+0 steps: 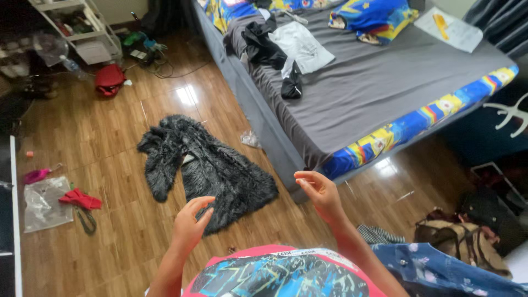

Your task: The person picks up clothing items from the floor and a bag, unfolds a pink shirt, puts various black and grey items into a white plastic mailer bag, and then places a yellow comb and other small items onto a shelf.

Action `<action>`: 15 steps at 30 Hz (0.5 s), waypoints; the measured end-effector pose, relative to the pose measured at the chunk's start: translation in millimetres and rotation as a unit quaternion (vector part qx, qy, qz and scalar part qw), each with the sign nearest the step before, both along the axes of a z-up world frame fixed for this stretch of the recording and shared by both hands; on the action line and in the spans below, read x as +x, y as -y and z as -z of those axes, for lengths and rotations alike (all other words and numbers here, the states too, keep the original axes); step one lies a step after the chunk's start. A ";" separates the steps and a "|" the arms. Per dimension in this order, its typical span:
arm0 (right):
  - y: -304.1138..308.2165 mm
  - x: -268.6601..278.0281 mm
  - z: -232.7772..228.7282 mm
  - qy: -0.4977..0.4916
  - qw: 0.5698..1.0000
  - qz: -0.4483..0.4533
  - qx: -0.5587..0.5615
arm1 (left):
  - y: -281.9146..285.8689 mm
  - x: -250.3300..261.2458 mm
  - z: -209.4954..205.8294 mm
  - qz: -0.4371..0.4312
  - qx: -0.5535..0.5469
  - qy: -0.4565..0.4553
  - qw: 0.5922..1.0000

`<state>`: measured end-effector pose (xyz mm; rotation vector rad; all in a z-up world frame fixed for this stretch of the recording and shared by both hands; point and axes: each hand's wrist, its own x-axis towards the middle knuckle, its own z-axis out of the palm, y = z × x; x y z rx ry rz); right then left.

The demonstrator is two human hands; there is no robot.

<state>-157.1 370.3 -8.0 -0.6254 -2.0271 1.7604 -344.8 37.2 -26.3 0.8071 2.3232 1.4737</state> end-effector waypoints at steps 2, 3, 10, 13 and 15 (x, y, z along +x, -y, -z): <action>-13.2 -22.9 10.8 -0.002 1.000 -0.008 -0.014 | -8.9 -27.2 -2.9 0.009 -0.005 0.000 1.000; -22.6 -32.7 18.0 -0.005 0.999 0.003 -0.031 | -14.0 -37.9 -4.7 0.016 -0.005 0.000 1.000; -89.7 -92.5 79.6 0.024 0.989 0.089 -0.120 | -61.0 -150.1 8.9 -0.006 -0.008 -0.039 0.999; -135.9 -136.7 79.3 0.025 0.993 0.077 -0.083 | -89.6 -201.3 8.9 -0.021 -0.040 -0.020 0.999; -170.2 -179.2 64.4 0.005 0.995 0.087 -0.056 | -114.8 -228.6 0.5 -0.010 -0.086 0.023 0.996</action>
